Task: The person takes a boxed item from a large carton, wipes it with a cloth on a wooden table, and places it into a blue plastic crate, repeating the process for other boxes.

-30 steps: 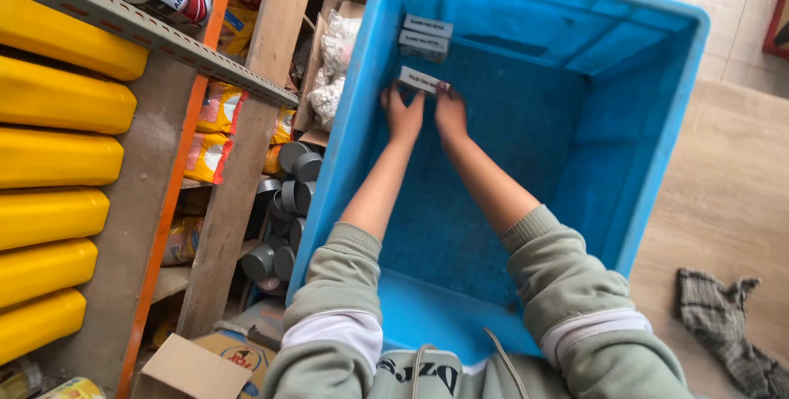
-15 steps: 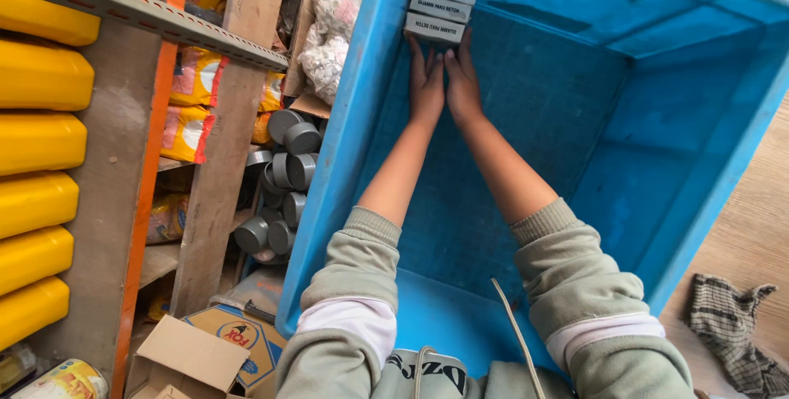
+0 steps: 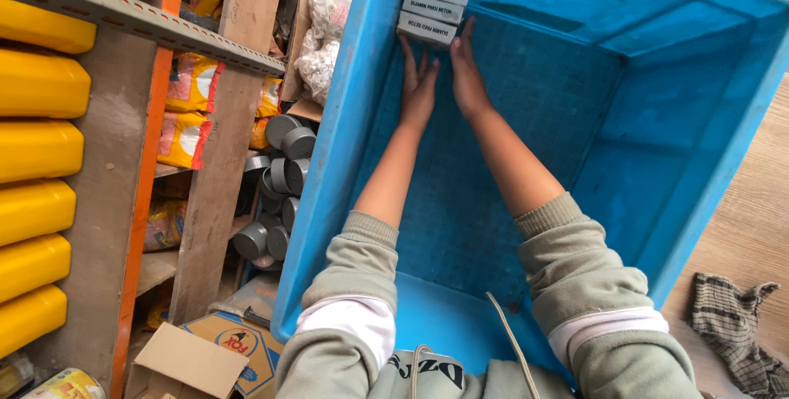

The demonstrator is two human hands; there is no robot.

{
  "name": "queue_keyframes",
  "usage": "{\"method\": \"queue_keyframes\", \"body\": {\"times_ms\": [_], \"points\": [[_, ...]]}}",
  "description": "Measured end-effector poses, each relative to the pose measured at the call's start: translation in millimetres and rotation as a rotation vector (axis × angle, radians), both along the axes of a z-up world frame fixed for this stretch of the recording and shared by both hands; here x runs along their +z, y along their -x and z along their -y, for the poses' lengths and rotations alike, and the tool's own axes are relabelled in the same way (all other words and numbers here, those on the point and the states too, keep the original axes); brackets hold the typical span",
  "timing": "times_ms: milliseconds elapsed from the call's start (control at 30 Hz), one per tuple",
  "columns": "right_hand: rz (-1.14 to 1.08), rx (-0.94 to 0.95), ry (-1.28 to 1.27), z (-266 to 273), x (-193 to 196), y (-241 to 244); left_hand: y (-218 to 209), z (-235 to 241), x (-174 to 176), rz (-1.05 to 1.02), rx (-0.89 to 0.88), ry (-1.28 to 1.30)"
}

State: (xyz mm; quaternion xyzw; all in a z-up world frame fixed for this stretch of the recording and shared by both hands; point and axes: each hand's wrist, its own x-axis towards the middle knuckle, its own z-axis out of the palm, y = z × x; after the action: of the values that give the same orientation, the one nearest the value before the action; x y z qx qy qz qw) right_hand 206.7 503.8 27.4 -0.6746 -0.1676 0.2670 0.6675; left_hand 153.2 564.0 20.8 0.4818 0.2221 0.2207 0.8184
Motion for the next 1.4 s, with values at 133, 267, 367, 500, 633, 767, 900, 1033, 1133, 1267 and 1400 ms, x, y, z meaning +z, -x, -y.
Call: {"method": "queue_keyframes", "body": {"times_ms": [133,267,367,500,633,767,900,1033,1133,1267,1400], "points": [[0.03,0.102,0.029,-2,2,-4,-1,-3,2,0.007,0.022,0.001],[0.078,0.166,-0.046,2,5,-11,-1,-3,1,0.004,-0.025,-0.019],[0.034,0.208,-0.068,11,9,-17,-2,-2,1,0.008,-0.033,-0.03],[-0.202,-0.067,-0.048,10,5,-21,-2,-2,3,-0.012,-0.03,-0.002],[-0.23,0.143,-0.065,14,8,-23,2,-11,2,-0.069,-0.092,0.001],[-0.307,0.234,-0.067,22,13,-25,5,-14,3,-0.078,-0.162,-0.055],[-0.31,0.258,-0.085,24,12,-26,7,-16,0,-0.088,-0.208,-0.069],[-0.263,0.261,-0.074,39,15,-21,6,-6,-2,0.014,-0.17,-0.143],[-0.232,0.26,-0.09,51,15,-21,7,2,0,-0.085,-0.22,-0.076],[-0.26,0.26,-0.084,62,16,-22,5,11,0,-0.051,-0.208,-0.079],[-0.259,0.27,-0.081,62,10,-22,9,15,-6,-0.001,-0.172,-0.107]]}}
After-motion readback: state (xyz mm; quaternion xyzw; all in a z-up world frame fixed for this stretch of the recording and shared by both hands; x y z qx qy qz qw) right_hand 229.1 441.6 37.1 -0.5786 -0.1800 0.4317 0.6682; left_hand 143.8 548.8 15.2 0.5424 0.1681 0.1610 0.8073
